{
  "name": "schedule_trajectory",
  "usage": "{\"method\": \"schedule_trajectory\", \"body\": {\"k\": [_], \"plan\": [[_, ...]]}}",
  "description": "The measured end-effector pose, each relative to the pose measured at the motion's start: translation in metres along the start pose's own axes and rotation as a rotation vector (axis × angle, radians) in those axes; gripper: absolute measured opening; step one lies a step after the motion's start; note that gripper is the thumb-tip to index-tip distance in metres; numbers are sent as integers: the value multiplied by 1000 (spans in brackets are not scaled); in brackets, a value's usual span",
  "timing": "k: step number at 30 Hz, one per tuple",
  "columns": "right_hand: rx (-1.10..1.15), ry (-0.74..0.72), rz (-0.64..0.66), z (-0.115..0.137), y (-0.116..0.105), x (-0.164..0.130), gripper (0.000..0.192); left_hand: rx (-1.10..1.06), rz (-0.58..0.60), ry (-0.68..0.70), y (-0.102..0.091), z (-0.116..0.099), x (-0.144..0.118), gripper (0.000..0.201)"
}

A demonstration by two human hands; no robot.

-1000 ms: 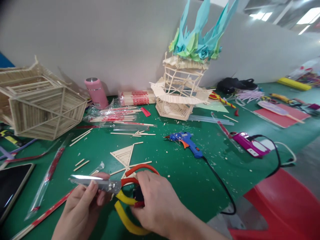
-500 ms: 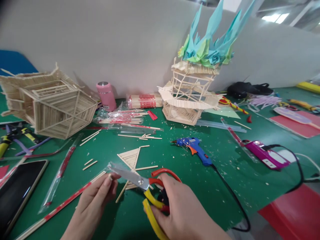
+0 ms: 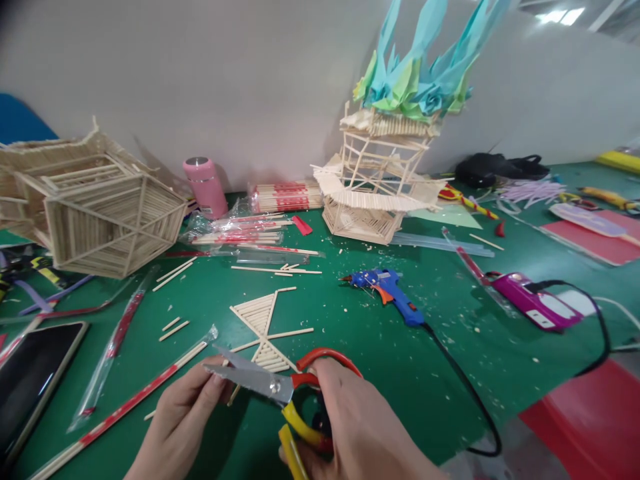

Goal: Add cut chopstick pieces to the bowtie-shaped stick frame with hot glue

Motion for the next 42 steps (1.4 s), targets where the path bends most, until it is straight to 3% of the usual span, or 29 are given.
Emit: {"method": "schedule_trajectory", "body": {"k": [11,23,32,38,42], "plan": [[15,1,-12,2,0,0,27,-40,-45,4,0,-1,-2,24],[33,-38,-31,2,4,-4,23,18,-41,124,1,-6,1,25],[28,-88,-48,4,-2,-5,31,18,-77,144,-1,-6,-1,22],[-4,-39,52,2,-1,-4,30,65,-76,201,-2,-5,0,22],[-27,-54,50,1,1,-4,28,69,-66,243,-1,-8,0,17]]}}
Point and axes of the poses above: each hand's wrist, its own x-axis towards the middle knuckle, its own y-axis out of the palm, z = x × y, the point moved 1 cm from there along x, towards the middle knuckle, and after that the axes turned 6 degrees about -z, right-handed, at the moved point
